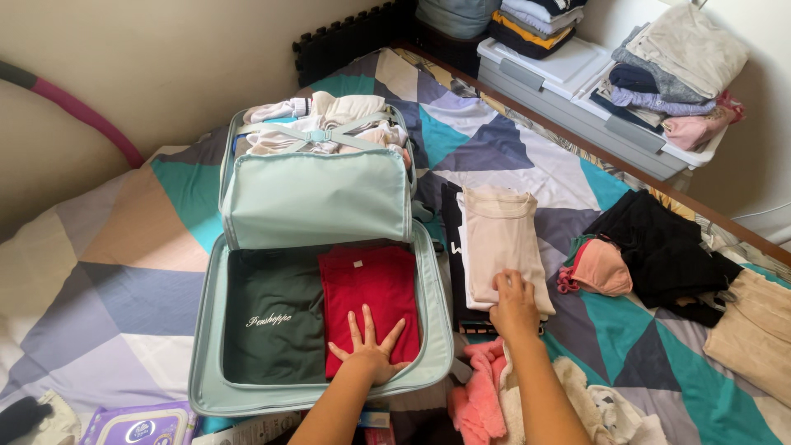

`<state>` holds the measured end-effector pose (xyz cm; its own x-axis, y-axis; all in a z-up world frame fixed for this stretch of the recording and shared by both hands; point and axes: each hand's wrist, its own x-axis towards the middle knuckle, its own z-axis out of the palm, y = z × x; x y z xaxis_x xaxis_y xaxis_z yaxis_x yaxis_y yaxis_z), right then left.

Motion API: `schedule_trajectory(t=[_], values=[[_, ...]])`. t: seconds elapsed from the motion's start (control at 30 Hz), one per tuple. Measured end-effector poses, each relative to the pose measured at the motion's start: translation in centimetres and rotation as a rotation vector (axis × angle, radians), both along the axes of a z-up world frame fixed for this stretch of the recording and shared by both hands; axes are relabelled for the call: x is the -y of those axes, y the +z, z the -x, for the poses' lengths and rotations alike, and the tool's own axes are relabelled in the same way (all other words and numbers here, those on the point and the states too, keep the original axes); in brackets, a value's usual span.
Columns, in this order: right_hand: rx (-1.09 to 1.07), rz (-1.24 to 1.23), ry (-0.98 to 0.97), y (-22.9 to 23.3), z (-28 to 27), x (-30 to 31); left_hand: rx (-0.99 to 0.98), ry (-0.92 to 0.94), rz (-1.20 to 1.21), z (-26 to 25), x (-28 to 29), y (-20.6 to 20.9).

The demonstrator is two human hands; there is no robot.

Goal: The person secures a compression strap over folded clothes in one compartment of a light blue suitcase, then places folded shirts, pants, and personal care items into the other compartment. The suitcase remains open on the bed throughout the clip.

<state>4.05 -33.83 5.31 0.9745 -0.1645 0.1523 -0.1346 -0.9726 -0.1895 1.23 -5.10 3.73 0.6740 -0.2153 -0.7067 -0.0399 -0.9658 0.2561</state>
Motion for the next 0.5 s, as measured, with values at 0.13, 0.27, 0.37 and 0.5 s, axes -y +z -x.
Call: schedule_trajectory(t=[0.13, 0.27, 0.37, 0.5], values=[[-0.016, -0.044, 0.026, 0.0, 0.0, 1.3, -0.016, 0.005, -0.008, 0.0, 0.4, 0.2], [0.047, -0.081, 0.057, 1.1, 0.0, 1.7, -0.031, 0.010, -0.002, -0.2, 0.4, 0.4], [-0.030, -0.089, -0.038, 3.3, -0.4, 1.6, -0.038, 0.002, 0.008, -0.5, 0.1, 0.1], [0.144, -0.040, -0.019, 8.6, -1.1, 0.3, 0.038, 0.063, 0.087, -1.1, -0.1, -0.8]])
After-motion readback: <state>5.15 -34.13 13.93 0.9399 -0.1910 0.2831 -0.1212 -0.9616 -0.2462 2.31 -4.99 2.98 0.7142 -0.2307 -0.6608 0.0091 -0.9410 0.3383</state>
